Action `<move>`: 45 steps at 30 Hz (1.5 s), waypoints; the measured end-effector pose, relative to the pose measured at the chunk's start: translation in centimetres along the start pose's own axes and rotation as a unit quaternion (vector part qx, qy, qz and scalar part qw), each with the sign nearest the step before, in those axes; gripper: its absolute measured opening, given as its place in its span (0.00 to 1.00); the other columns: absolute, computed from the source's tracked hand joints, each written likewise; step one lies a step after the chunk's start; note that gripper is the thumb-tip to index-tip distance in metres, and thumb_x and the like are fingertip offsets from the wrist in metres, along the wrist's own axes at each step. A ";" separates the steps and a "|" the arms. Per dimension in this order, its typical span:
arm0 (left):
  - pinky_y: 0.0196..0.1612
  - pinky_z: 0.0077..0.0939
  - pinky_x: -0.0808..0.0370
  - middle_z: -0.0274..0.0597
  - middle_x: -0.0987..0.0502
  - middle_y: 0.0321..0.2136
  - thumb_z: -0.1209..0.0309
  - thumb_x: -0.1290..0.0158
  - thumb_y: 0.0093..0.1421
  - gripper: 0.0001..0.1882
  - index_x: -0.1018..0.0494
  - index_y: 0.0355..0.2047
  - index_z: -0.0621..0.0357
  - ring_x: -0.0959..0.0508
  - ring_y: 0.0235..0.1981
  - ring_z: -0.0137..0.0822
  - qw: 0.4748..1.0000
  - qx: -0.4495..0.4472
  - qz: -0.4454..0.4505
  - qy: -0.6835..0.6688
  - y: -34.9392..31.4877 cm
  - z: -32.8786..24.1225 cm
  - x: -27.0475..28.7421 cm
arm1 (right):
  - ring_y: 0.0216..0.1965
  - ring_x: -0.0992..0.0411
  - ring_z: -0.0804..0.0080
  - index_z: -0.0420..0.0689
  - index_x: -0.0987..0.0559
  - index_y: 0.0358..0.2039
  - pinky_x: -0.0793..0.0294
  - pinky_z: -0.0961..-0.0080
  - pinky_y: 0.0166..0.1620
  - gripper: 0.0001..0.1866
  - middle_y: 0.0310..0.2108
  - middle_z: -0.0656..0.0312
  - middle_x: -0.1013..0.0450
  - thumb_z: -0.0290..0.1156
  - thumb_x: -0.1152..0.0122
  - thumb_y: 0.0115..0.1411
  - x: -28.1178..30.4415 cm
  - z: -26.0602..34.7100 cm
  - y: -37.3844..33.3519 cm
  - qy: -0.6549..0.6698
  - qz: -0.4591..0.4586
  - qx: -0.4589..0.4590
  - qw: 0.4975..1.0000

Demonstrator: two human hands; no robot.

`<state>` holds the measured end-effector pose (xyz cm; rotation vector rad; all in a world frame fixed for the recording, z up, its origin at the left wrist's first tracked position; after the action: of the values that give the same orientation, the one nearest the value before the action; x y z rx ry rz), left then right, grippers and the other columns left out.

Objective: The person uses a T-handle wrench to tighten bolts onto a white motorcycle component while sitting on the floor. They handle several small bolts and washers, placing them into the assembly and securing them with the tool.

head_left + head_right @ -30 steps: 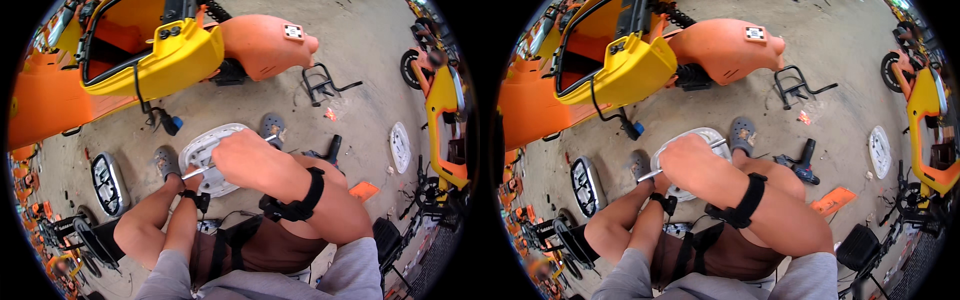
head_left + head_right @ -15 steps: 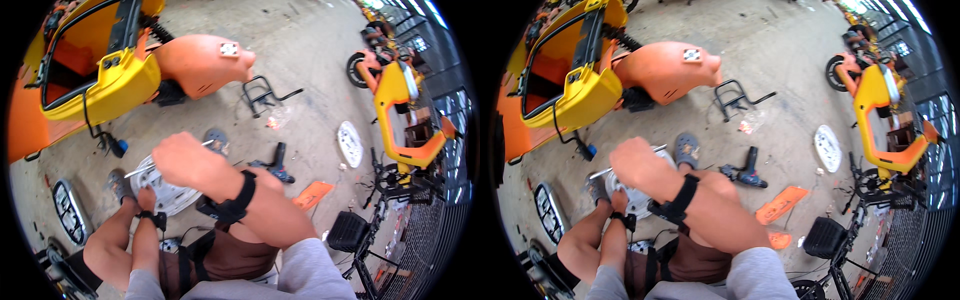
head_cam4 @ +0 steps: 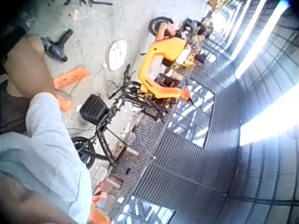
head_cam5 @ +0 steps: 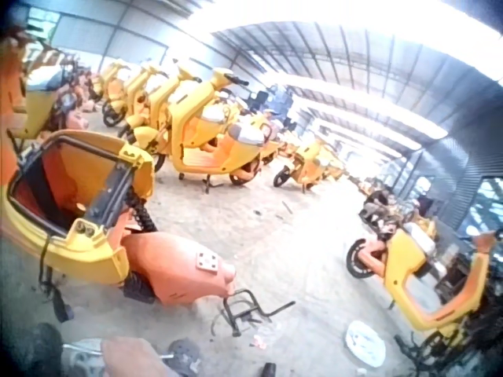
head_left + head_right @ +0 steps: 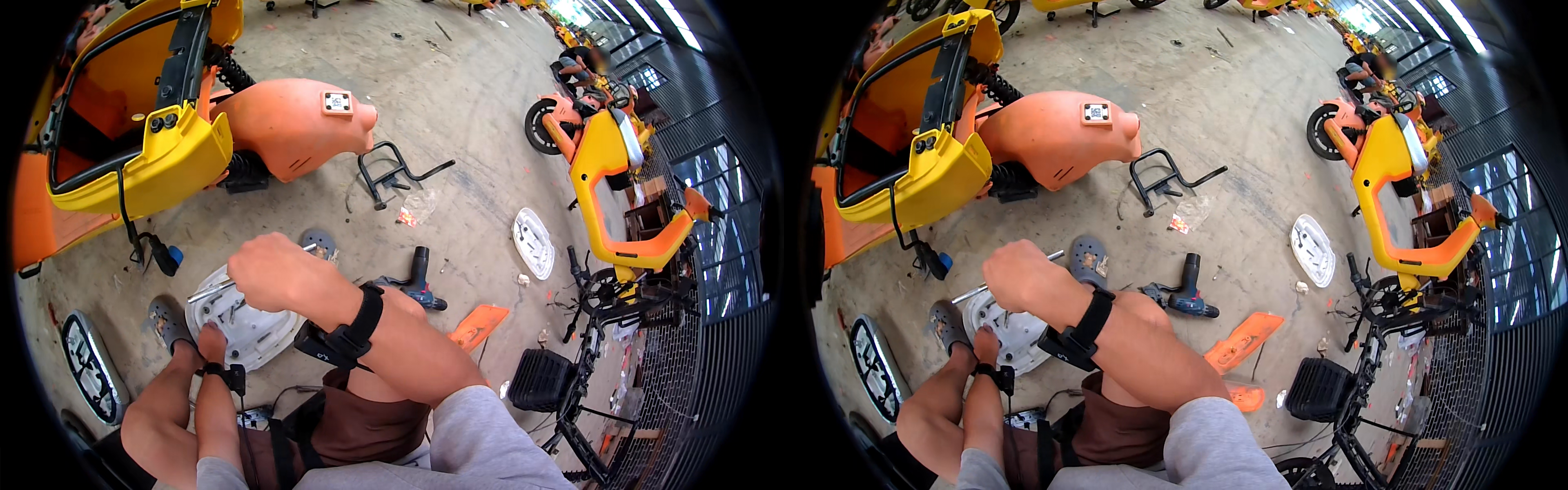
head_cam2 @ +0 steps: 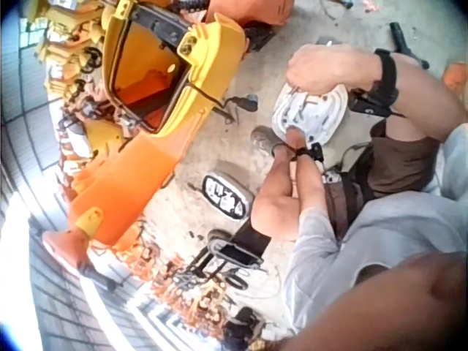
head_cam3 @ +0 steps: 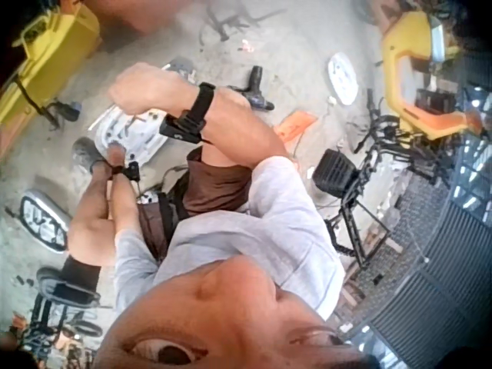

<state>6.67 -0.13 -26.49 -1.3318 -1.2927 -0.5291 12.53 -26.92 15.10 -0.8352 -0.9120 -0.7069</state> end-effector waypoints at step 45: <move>0.43 0.55 0.23 0.62 0.20 0.35 0.55 0.60 0.69 0.23 0.24 0.37 0.63 0.19 0.38 0.61 0.999 -0.043 -0.006 -0.028 -1.3 -0.2 3.4 | 0.34 0.23 0.46 0.41 0.17 0.29 0.25 0.55 0.39 0.06 0.27 0.47 0.22 0.29 0.38 0.53 -0.5 0.1 0.0 0.017 -0.007 -0.004 1.000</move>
<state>6.64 0.60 -22.89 -1.4188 -1.3364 -0.5645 12.32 -26.75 14.66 -0.8230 -0.8853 -0.7347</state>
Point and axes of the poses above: each hand's wrist, its own y-axis towards the middle knuckle, its own x-axis out of the back of the hand, z = x × y, the point moved 4 cm from there along y, towards the middle knuckle
